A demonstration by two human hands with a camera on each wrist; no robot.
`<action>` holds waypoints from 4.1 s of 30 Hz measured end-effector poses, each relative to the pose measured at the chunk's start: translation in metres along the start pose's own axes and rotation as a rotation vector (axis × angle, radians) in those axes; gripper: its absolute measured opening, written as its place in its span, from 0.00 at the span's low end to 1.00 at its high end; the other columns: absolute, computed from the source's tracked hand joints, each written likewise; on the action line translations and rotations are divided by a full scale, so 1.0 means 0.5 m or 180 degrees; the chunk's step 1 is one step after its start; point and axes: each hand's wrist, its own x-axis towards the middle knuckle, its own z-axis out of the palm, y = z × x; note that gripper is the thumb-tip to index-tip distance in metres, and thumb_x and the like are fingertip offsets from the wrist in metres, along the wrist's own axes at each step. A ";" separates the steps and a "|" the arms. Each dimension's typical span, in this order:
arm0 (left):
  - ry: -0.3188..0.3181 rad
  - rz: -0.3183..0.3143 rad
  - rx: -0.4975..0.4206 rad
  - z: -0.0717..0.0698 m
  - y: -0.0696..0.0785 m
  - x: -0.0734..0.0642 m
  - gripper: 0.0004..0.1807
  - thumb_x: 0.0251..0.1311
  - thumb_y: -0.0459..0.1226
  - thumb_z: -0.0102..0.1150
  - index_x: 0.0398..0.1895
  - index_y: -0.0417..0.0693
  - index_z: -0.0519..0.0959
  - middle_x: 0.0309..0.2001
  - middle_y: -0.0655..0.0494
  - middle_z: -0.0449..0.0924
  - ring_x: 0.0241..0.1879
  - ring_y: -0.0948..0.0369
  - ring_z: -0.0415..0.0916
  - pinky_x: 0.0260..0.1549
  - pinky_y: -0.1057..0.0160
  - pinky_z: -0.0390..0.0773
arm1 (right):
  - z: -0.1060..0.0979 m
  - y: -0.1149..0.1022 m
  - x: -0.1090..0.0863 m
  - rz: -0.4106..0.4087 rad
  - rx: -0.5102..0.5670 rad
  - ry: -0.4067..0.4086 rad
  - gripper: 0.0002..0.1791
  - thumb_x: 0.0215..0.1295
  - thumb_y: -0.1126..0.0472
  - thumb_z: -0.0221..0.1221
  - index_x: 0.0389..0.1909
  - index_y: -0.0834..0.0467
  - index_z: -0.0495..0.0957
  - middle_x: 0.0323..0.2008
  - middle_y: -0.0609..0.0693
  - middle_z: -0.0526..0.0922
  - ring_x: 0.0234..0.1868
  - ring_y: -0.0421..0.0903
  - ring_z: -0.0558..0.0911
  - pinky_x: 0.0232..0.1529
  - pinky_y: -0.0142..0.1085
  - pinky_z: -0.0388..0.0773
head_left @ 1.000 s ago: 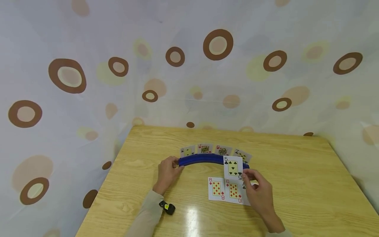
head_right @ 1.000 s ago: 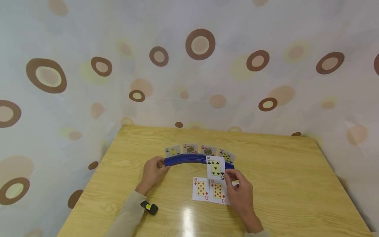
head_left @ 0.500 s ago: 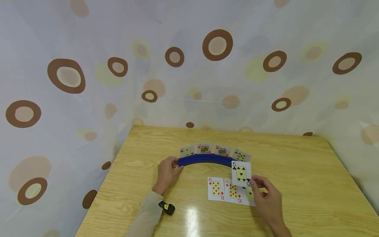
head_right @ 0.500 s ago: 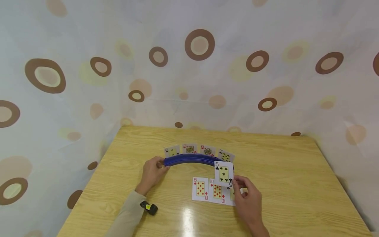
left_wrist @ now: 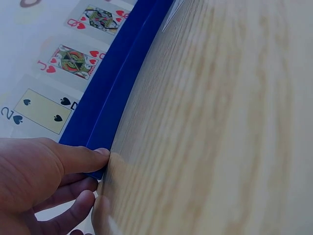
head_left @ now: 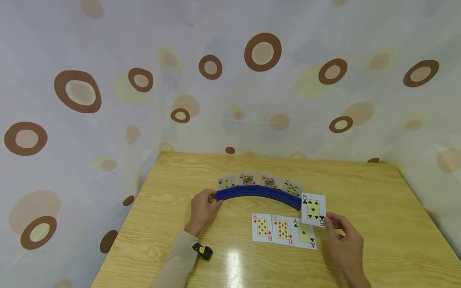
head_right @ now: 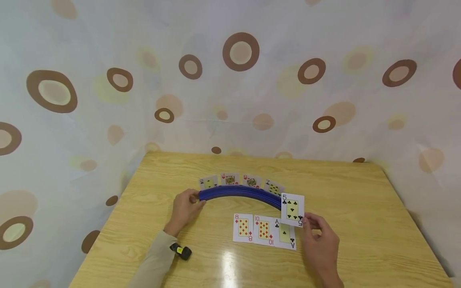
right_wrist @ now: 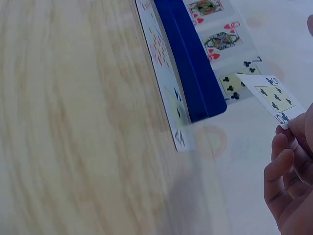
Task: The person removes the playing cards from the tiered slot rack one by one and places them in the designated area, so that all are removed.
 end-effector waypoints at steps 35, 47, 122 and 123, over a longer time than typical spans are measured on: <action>0.0010 -0.0034 -0.0009 -0.003 0.006 0.001 0.12 0.61 0.36 0.80 0.45 0.41 0.91 0.37 0.50 0.92 0.33 0.61 0.80 0.41 0.57 0.76 | -0.070 0.069 -0.002 0.0829 -0.1071 -0.0689 0.15 0.81 0.62 0.59 0.60 0.64 0.84 0.50 0.64 0.90 0.41 0.43 0.82 0.35 0.24 0.68; 0.0036 0.0031 0.0000 -0.005 0.002 0.000 0.13 0.60 0.35 0.80 0.45 0.40 0.91 0.38 0.48 0.92 0.34 0.58 0.83 0.40 0.55 0.79 | -0.069 0.072 -0.005 0.0947 -0.1193 -0.0809 0.16 0.79 0.62 0.59 0.59 0.68 0.85 0.41 0.60 0.89 0.38 0.49 0.81 0.34 0.31 0.69; 0.0025 0.0036 -0.0028 -0.001 -0.003 0.001 0.12 0.61 0.35 0.79 0.45 0.39 0.90 0.38 0.48 0.92 0.34 0.58 0.82 0.40 0.57 0.76 | 0.070 -0.063 0.093 -0.0279 -0.0218 -0.0589 0.18 0.69 0.62 0.73 0.57 0.63 0.86 0.50 0.64 0.92 0.32 0.21 0.76 0.27 0.22 0.73; 0.0018 0.0021 -0.0032 -0.001 -0.002 0.001 0.12 0.61 0.35 0.79 0.45 0.39 0.90 0.38 0.48 0.92 0.34 0.58 0.82 0.40 0.58 0.76 | 0.072 -0.064 0.094 -0.0272 -0.0209 -0.0596 0.18 0.70 0.62 0.73 0.57 0.63 0.86 0.50 0.64 0.92 0.32 0.21 0.76 0.27 0.21 0.73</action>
